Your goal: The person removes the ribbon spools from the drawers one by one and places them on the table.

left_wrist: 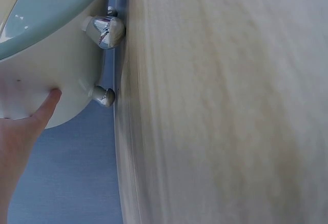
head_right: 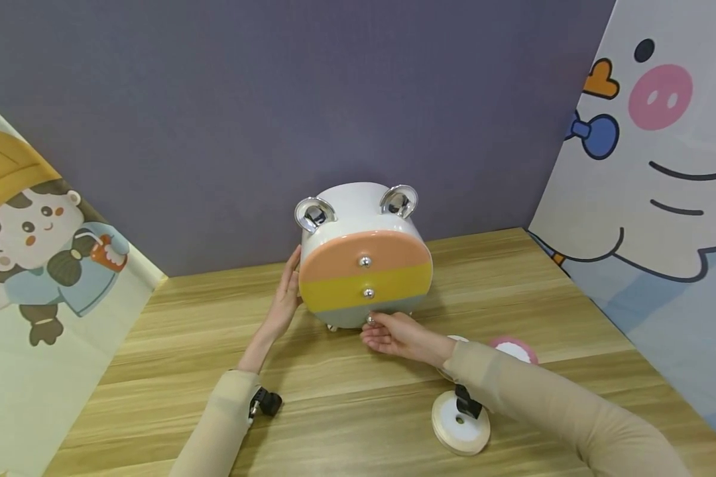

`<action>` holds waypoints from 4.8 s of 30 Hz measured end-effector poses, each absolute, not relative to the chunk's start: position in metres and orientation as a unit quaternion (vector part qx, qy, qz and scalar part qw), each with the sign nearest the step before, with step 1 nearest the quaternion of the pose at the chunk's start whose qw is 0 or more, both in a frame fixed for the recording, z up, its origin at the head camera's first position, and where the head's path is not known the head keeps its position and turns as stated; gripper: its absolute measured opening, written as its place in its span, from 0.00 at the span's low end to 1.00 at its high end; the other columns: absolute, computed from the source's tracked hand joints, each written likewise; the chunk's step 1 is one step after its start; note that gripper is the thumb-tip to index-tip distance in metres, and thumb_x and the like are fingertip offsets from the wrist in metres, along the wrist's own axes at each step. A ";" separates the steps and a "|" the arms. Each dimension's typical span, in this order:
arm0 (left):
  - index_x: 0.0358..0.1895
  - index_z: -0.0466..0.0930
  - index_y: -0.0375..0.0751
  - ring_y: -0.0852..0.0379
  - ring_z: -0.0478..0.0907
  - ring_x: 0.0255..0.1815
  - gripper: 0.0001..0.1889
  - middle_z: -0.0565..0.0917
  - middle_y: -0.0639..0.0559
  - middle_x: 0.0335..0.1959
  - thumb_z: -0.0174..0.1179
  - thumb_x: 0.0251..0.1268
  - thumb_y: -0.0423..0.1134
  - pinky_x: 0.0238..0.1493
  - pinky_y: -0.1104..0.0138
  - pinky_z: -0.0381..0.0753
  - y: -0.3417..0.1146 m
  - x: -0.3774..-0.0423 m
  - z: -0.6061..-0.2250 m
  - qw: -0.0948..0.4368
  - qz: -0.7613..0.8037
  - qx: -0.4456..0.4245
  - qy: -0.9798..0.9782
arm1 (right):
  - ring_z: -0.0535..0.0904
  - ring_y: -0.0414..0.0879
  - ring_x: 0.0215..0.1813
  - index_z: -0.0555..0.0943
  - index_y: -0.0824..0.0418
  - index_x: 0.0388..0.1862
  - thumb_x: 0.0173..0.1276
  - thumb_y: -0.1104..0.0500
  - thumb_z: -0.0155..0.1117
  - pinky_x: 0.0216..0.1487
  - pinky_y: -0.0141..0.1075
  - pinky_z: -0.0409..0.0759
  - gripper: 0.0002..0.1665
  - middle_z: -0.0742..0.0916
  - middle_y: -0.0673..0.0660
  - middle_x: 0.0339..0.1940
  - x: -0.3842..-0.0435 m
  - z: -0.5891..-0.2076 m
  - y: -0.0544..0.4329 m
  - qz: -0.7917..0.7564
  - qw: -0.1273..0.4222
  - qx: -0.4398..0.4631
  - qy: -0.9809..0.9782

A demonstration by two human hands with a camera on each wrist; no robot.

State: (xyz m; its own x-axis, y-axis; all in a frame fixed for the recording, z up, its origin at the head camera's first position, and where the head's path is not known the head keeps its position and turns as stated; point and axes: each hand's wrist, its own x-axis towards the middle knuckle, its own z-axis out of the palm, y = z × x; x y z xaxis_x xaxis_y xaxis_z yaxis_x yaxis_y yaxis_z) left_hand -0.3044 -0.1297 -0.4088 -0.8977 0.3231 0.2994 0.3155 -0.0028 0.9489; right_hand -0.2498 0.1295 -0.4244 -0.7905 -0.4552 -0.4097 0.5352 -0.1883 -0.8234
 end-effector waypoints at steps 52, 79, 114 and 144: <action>0.81 0.41 0.56 0.34 0.58 0.77 0.28 0.42 0.51 0.84 0.30 0.84 0.41 0.67 0.38 0.70 -0.129 -0.303 -0.408 0.003 0.666 0.225 0.711 | 0.86 0.40 0.32 0.78 0.59 0.35 0.80 0.54 0.44 0.39 0.27 0.85 0.18 0.89 0.52 0.26 -0.209 -0.424 0.127 -0.768 0.336 0.062 0.541; 0.81 0.43 0.63 0.36 0.58 0.77 0.27 0.43 0.56 0.83 0.30 0.84 0.45 0.65 0.37 0.72 -0.130 -0.313 -0.423 -0.006 0.664 0.223 0.713 | 0.85 0.37 0.34 0.78 0.55 0.35 0.79 0.52 0.45 0.41 0.26 0.84 0.16 0.88 0.48 0.27 -0.172 -0.425 0.130 -0.758 0.359 0.039 0.543; 0.81 0.41 0.57 0.35 0.57 0.78 0.28 0.41 0.52 0.84 0.31 0.84 0.41 0.68 0.37 0.69 -0.128 -0.301 -0.409 0.012 0.675 0.212 0.707 | 0.85 0.35 0.35 0.80 0.63 0.44 0.76 0.57 0.50 0.41 0.26 0.85 0.13 0.89 0.48 0.33 -0.157 -0.403 0.151 -0.672 0.434 -0.086 0.594; 0.81 0.42 0.63 0.35 0.59 0.77 0.27 0.42 0.55 0.83 0.32 0.84 0.44 0.68 0.38 0.70 -0.131 -0.308 -0.418 0.007 0.676 0.217 0.704 | 0.73 0.58 0.69 0.71 0.64 0.69 0.59 0.67 0.71 0.70 0.49 0.74 0.38 0.77 0.65 0.68 -0.242 -0.366 0.149 -0.026 0.064 -0.514 0.855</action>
State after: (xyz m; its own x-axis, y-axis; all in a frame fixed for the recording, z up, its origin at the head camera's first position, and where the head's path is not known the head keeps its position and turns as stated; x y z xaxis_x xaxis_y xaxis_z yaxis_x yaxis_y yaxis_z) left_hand -0.3076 -0.1307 -0.4178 -0.9054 0.3153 0.2843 0.2968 -0.0087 0.9549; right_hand -0.2425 0.1493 -0.3657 -0.4642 -0.8819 -0.0825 -0.8751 0.4711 -0.1112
